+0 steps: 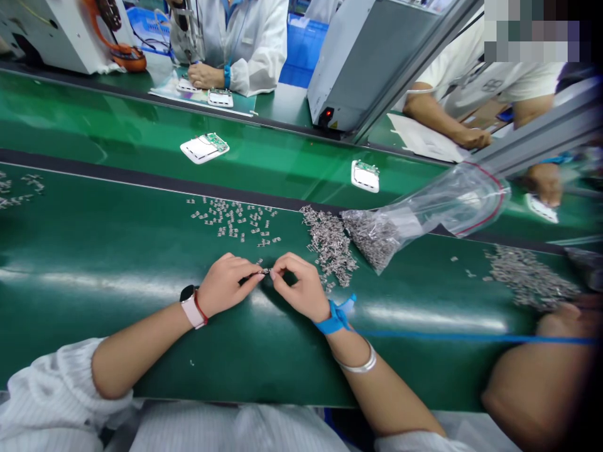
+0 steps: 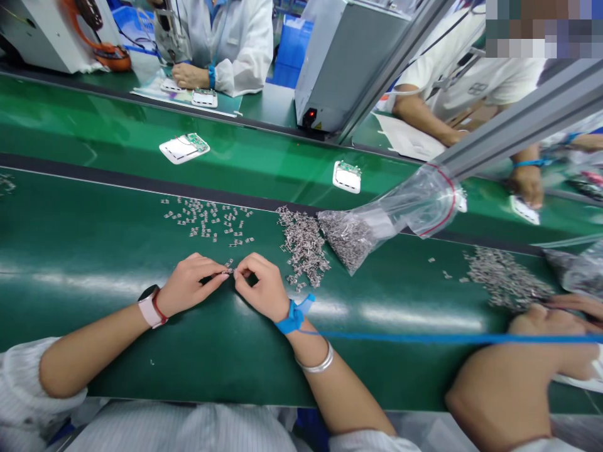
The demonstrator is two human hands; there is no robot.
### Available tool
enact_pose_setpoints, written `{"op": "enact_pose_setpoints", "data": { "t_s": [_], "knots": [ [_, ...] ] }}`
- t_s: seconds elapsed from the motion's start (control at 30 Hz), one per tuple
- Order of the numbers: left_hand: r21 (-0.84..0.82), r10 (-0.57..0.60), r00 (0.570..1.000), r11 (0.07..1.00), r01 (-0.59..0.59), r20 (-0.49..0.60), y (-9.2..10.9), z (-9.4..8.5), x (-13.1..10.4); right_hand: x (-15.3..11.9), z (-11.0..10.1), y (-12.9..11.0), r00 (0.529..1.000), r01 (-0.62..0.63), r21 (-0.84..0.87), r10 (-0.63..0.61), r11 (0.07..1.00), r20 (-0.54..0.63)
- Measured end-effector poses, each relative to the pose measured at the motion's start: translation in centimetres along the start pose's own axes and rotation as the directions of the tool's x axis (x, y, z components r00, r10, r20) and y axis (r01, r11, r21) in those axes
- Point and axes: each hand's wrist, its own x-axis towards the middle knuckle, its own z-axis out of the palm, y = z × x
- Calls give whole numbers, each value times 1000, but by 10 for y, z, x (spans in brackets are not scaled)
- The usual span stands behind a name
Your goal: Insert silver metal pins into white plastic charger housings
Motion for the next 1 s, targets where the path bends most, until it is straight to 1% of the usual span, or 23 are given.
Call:
{"op": "enact_pose_setpoints", "data": {
  "t_s": [0.03, 0.1, 0.13, 0.2, 0.23, 0.3, 0.37, 0.43, 0.5, 0.6, 0.7, 0.77, 0.87, 0.93, 1.0],
  "knots": [
    [33, 5, 1000, 999, -6, 12, 0, 0, -1, -1, 1, -1, 998, 68, -116, -69, 991, -5],
    [56, -3, 999, 998, 2, 36, 1, 0, -1, -3, 3, -3, 979, 193, -311, -201, 931, 6],
    [42, -22, 999, 999, 20, 44, 2, -1, 0, -4, 4, -3, 967, 239, -375, -253, 896, 12],
    [-37, -77, 996, 996, 79, 51, 5, -4, 1, -4, 4, -3, 953, 278, -422, -304, 863, 6],
    [-93, -108, 993, 989, 113, 51, 7, -6, 2, -4, 4, -2, 954, 272, -410, -300, 871, -6],
    [-189, -163, 986, 968, 168, 42, 8, -9, 3, -2, 2, 1, 970, 212, -344, -239, 915, -35],
    [-197, -181, 983, 963, 182, 22, 7, -10, 4, 0, -2, 8, 987, 125, -282, -147, 951, -57],
    [-90, -135, 991, 987, 135, 8, 4, -10, 4, 3, -6, 18, 994, 53, -272, -76, 961, -76],
    [66, -66, 998, 996, 66, 1, -2, -11, 4, 6, -11, 29, 994, 10, -290, -41, 957, -98],
    [261, -17, 999, 965, 24, -30, -14, -11, 8, 12, -14, 41, 986, -35, -304, -17, 952, -165],
    [390, 0, 999, 921, 18, -47, -25, -11, 17, 21, -14, 47, 962, -100, -307, 12, 946, -274],
    [445, 5, 999, 895, 19, -53, -30, -11, 22, 27, -12, 50, 947, -146, -316, 41, 937, -318],
    [473, 13, 996, 880, 28, -84, -32, -11, 24, 31, -13, 54, 946, -183, -347, 69, 920, -317],
    [457, 33, 996, 889, 9, -82, -31, -10, 23, 29, -17, 56, 946, -170, -364, 48, 916, -321],
    [430, 55, 997, 902, -26, -57, -29, -9, 22, 26, -20, 55, 945, -130, -375, 0, 918, -328]
  ]
}}
